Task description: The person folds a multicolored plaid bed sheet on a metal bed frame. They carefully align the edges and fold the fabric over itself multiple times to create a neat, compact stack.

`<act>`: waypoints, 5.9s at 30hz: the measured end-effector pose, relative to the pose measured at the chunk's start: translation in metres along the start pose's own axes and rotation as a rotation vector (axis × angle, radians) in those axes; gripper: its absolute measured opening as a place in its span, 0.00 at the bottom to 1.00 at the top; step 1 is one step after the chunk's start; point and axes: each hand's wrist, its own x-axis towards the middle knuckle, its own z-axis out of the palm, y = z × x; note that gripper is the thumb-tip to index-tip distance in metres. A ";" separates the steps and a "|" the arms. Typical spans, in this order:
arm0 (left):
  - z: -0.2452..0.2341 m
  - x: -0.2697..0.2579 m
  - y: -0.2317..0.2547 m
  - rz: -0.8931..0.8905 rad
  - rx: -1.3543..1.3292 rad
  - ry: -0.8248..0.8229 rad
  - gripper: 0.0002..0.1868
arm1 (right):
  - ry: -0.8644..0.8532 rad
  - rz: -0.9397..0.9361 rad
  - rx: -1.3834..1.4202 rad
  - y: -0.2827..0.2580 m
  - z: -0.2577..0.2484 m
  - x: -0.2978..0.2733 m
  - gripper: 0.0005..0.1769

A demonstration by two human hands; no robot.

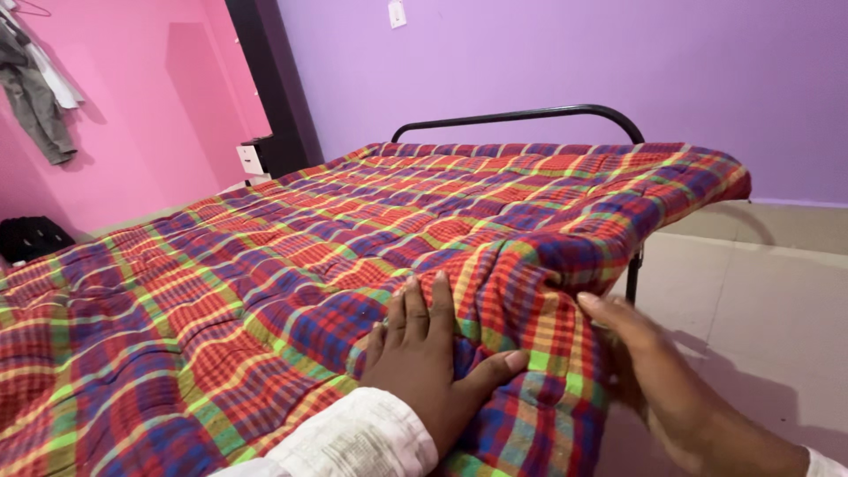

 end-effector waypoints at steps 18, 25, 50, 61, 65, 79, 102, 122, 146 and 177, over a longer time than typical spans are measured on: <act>0.013 -0.001 -0.005 0.038 0.009 0.129 0.59 | 0.069 -0.737 -0.344 0.002 0.015 -0.020 0.24; 0.013 -0.003 -0.008 0.344 0.007 0.244 0.58 | 0.269 -0.830 -0.498 0.002 0.013 -0.027 0.20; 0.004 0.000 -0.017 0.327 -0.226 0.445 0.37 | -0.269 -1.717 -0.985 0.007 0.016 0.004 0.35; -0.001 -0.013 -0.001 0.251 -0.173 0.413 0.33 | -0.027 -1.744 -1.026 -0.018 0.018 -0.011 0.34; 0.016 -0.004 -0.012 0.425 -0.099 0.376 0.36 | 0.112 -1.680 -0.787 -0.037 0.028 -0.032 0.32; 0.018 0.003 -0.018 0.335 0.016 0.167 0.43 | -0.150 -1.427 -0.824 -0.022 0.042 0.013 0.15; -0.014 0.013 0.002 0.074 0.198 -0.095 0.41 | -0.105 -1.460 -0.622 0.025 0.019 -0.001 0.15; -0.036 0.128 0.007 -0.051 -0.059 -0.289 0.54 | -0.219 -1.332 -0.901 0.009 -0.014 -0.030 0.28; 0.021 0.116 -0.016 0.429 -0.573 0.133 0.29 | -0.114 -1.342 -0.974 -0.048 -0.009 0.085 0.23; 0.015 0.123 0.011 0.274 -0.713 0.081 0.37 | -0.118 -1.241 -0.799 -0.086 -0.039 0.192 0.33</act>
